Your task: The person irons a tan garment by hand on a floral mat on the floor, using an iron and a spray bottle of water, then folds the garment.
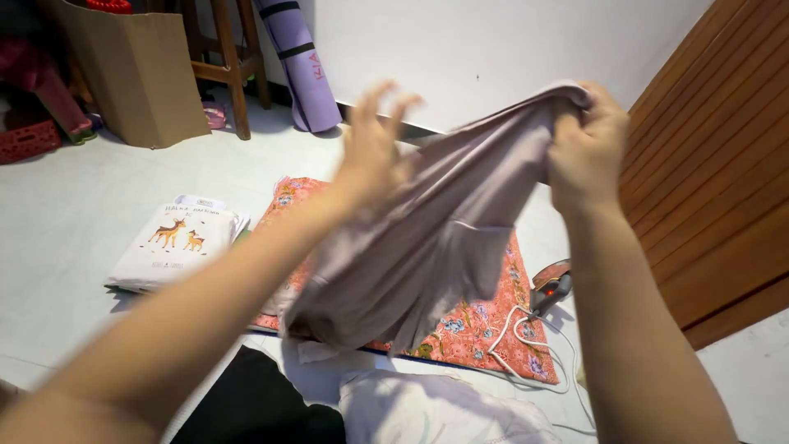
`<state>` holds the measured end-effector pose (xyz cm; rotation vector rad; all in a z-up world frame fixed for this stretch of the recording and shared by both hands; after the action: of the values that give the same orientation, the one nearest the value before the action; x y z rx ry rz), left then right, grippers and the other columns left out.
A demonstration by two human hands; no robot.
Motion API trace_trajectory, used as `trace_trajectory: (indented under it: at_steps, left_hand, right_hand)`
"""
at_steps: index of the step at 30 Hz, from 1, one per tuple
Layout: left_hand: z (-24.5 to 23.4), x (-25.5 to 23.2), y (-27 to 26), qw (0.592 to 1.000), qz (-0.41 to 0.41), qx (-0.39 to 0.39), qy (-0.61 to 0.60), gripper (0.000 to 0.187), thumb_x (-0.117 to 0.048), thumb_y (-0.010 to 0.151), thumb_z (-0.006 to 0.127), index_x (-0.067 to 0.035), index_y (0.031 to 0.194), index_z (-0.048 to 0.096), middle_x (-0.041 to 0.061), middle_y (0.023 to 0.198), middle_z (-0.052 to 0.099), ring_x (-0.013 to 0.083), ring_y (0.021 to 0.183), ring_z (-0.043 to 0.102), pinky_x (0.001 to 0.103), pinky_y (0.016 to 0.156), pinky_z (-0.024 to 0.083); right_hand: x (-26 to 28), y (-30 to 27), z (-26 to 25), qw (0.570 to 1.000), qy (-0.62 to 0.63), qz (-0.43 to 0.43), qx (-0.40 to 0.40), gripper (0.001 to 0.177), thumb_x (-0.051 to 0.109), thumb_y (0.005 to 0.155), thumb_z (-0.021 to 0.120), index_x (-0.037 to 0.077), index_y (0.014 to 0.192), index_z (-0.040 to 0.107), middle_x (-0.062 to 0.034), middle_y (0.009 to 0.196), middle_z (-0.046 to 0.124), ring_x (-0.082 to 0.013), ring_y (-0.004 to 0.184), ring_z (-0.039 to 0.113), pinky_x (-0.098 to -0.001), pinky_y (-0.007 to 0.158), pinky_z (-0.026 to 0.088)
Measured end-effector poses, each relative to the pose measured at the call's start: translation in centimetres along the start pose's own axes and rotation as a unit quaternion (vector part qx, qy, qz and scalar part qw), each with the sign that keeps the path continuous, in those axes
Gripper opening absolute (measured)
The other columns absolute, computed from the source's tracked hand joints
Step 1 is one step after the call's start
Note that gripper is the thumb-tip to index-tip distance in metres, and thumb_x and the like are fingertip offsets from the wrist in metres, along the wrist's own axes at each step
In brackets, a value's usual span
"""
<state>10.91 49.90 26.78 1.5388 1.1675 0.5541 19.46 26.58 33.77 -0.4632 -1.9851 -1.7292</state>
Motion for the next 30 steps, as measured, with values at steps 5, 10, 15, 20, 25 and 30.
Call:
trace_trajectory:
  at_steps: [5, 10, 15, 20, 25, 30]
  left_hand:
    - [3.0, -8.5, -11.3, 0.983, 0.009, 0.025, -0.18, 0.074, -0.038, 0.075, 0.077, -0.016, 0.133, 0.037, 0.018, 0.132, 0.04, 0.0385, 0.124, 0.041, 0.058, 0.104, 0.035]
    - [4.8, -6.9, -12.8, 0.96, -0.098, 0.043, -0.26, 0.057, -0.004, 0.083, 0.055, -0.014, 0.138, 0.042, 0.016, 0.128, 0.054, 0.0306, 0.116, 0.057, 0.04, 0.094, 0.051]
    - [3.8, -5.0, -9.0, 0.942, -0.147, 0.04, -0.3, 0.026, -0.003, 0.086, 0.055, -0.007, 0.111, 0.063, 0.012, 0.09, 0.068, 0.0258, 0.082, 0.069, 0.035, 0.073, 0.054]
    - [0.4, -3.6, -5.2, 0.927, -0.23, 0.061, -0.291, 0.021, -0.007, 0.086, 0.052, -0.004, 0.099, 0.068, 0.013, 0.073, 0.07, 0.0262, 0.063, 0.069, 0.035, 0.057, 0.052]
    - [-0.7, -3.0, -3.9, 0.966, -0.2, 0.112, -0.118, 0.02, -0.019, 0.083, 0.06, -0.009, 0.094, 0.073, 0.015, 0.075, 0.07, 0.0303, 0.067, 0.068, 0.04, 0.063, 0.053]
    - [-1.8, -2.5, -2.7, 0.975, -0.16, 0.13, -0.085, 0.02, -0.022, 0.081, 0.062, -0.012, 0.095, 0.074, 0.013, 0.076, 0.07, 0.0306, 0.07, 0.069, 0.041, 0.064, 0.054]
  right_hand:
    - [-1.0, 1.9, 2.4, 0.991, 0.112, 0.074, -0.023, 0.018, 0.004, 0.105, 0.052, 0.005, 0.089, 0.06, 0.0002, 0.081, 0.061, -0.0066, 0.07, 0.054, -0.0238, 0.06, 0.045]
    - [-1.0, 3.9, 0.5, 0.969, 0.203, 0.139, -0.029, 0.014, 0.007, 0.104, 0.05, 0.004, 0.093, 0.059, -0.0036, 0.083, 0.064, -0.0126, 0.07, 0.062, -0.0288, 0.06, 0.052]
    - [-4.6, 2.7, -1.2, 0.955, 0.185, 0.23, 0.031, 0.015, 0.014, 0.099, 0.05, 0.003, 0.103, 0.059, -0.0093, 0.097, 0.067, -0.0178, 0.08, 0.07, -0.0339, 0.071, 0.063]
    - [-4.5, -6.6, 0.7, 0.926, -0.225, 0.173, 0.249, 0.046, 0.028, 0.077, 0.073, 0.002, 0.113, 0.061, -0.0097, 0.107, 0.067, -0.0187, 0.076, 0.069, -0.0312, 0.059, 0.056]
    - [-1.1, -15.7, 6.7, 0.883, -0.172, 0.276, 0.339, 0.032, 0.032, 0.077, 0.076, 0.0, 0.08, 0.073, -0.006, 0.069, 0.072, -0.0132, 0.061, 0.072, -0.0298, 0.054, 0.055]
    - [-2.1, -17.3, 9.3, 0.933, -0.196, 0.232, 0.192, 0.048, 0.032, 0.065, 0.086, 0.001, 0.091, 0.06, -0.0097, 0.083, 0.071, -0.0185, 0.069, 0.068, -0.0327, 0.061, 0.054]
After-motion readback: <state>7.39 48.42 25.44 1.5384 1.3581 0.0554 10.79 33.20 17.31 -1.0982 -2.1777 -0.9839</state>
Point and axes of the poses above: each hand's wrist, its own y-axis towards the middle knuckle, its own z-axis out of the palm, x = y × z, the point moved 1 cm from there along y, towards the middle knuckle
